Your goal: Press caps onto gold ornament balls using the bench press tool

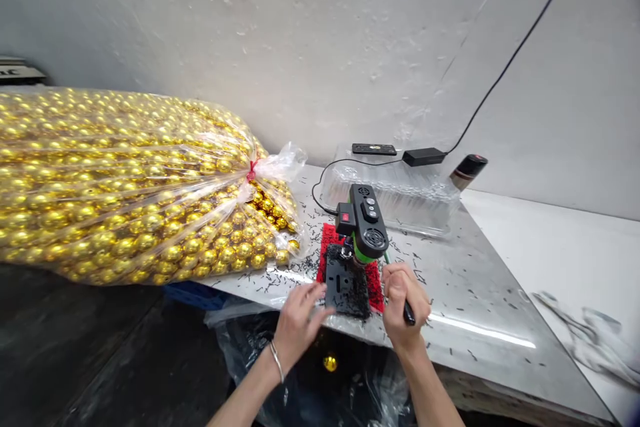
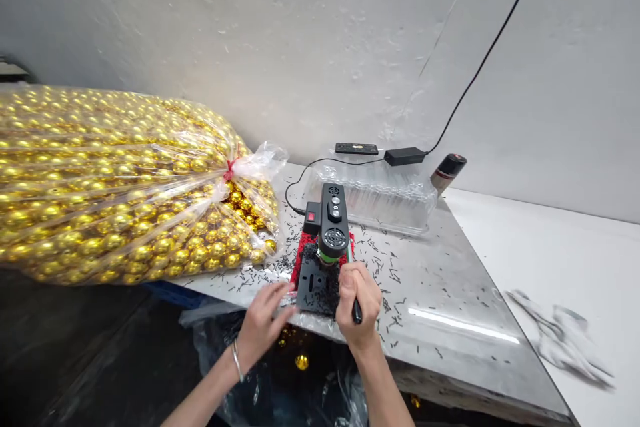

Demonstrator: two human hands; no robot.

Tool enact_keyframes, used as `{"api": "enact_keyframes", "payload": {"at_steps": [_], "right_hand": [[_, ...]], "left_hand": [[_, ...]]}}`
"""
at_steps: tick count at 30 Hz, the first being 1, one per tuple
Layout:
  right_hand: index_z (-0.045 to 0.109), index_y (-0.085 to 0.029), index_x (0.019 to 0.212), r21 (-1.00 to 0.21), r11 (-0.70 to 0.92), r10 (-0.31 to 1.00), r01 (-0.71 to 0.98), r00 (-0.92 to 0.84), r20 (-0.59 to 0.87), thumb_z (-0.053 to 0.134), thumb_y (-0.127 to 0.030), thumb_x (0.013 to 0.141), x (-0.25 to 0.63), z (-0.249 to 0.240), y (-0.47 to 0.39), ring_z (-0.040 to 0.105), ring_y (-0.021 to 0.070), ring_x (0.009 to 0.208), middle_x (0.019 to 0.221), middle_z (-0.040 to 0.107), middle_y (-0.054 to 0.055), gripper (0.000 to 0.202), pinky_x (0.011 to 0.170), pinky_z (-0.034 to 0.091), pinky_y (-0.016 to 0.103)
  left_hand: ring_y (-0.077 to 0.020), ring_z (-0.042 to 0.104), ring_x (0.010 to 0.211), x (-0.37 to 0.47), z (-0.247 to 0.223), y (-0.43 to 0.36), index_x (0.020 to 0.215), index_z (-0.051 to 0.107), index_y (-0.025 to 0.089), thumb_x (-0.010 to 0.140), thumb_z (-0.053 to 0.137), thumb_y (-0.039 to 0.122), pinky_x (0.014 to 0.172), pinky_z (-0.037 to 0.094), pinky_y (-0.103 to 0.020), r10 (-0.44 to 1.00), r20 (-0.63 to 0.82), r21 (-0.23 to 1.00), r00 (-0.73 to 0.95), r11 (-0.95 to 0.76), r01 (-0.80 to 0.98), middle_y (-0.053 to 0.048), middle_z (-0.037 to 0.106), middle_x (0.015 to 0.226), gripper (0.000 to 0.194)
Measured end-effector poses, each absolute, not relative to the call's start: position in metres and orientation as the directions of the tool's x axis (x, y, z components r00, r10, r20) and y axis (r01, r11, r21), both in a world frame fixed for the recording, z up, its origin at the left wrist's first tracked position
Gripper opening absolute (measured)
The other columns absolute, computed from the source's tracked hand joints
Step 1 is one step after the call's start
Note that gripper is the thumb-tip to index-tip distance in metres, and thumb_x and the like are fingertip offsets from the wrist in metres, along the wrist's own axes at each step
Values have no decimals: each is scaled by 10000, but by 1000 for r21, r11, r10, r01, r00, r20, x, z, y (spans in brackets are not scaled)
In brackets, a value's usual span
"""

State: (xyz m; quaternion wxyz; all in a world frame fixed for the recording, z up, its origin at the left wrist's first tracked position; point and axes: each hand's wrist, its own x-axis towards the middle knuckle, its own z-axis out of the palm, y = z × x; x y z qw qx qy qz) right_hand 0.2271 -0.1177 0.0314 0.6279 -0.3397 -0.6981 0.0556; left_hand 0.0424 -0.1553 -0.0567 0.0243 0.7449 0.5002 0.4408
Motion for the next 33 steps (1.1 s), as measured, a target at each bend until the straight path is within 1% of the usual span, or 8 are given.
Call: {"api": "enact_keyframes", "payload": {"at_steps": [4, 10, 16, 20, 22, 24, 28, 33], "right_hand": [[403, -203, 627, -498, 760, 543, 419, 13, 839, 386, -103, 889, 227, 32, -118, 485, 138, 641, 646, 464, 2, 280, 582, 357, 291], [396, -203, 645, -493, 762, 543, 420, 0, 839, 380, -76, 882, 227, 31, -119, 479, 136, 656, 643, 442, -4, 269, 591, 361, 288], [392, -200, 663, -485, 764, 540, 426, -11, 842, 379, -38, 870, 226, 32, -120, 474, 126, 665, 655, 449, -3, 263, 589, 356, 278], [382, -203, 658, -489, 762, 539, 424, 4, 842, 377, -42, 870, 225, 32, -119, 475, 128, 663, 652, 449, -3, 266, 589, 357, 279], [385, -203, 657, -490, 761, 537, 425, 10, 844, 376, -50, 873, 225, 32, -119, 472, 130, 657, 655, 453, -1, 265, 587, 357, 282], [394, -203, 662, -484, 765, 530, 425, 11, 848, 375, -55, 874, 225, 32, -118, 473, 132, 653, 652, 454, -1, 260, 584, 356, 284], [403, -203, 678, -485, 764, 540, 426, -12, 841, 373, -56, 876, 226, 34, -119, 488, 137, 671, 656, 454, 0, 248, 597, 366, 289], [381, -207, 666, -499, 745, 566, 442, -23, 824, 371, -59, 877, 227, 33, -121, 492, 139, 686, 659, 448, 1, 258, 603, 376, 286]], "left_hand": [[-264, 555, 1065, 12, -20, -87, 1062, 635, 151, 932, 442, 187, 955, 416, -456, 917, 393, 499, -71, -148, 854, -142, 636, 1097, 236], [-255, 589, 734, -9, -10, -31, 589, 588, 150, 650, 682, 27, 831, 418, -462, 984, 179, 561, 2, -104, 821, -33, 538, 593, 166], [-207, 605, 825, -21, -3, -45, 1044, 627, 131, 804, 604, 225, 753, 476, -355, 983, 177, 749, -50, -101, 655, -93, 601, 962, 258], [-154, 633, 774, -14, -4, -78, 1227, 550, 163, 831, 594, 380, 697, 521, -290, 998, 12, 1000, -63, -11, 23, -56, 625, 934, 454], [-135, 636, 725, 0, -11, -92, 1201, 574, 179, 746, 698, 377, 700, 528, -277, 994, -113, 940, 0, 107, -323, -23, 635, 864, 512], [-132, 640, 723, 18, -22, -100, 1140, 606, 167, 712, 733, 381, 700, 528, -264, 980, -191, 888, 53, 196, -417, -27, 653, 859, 495], [-166, 640, 790, 50, -46, -98, 1082, 631, 143, 724, 709, 432, 659, 513, -256, 970, -227, 952, 86, 240, -188, -61, 688, 911, 466], [-217, 630, 910, 68, -55, -87, 1135, 627, 154, 806, 624, 386, 846, 491, -352, 983, 51, 954, 175, -100, 282, -84, 699, 997, 403]]}}
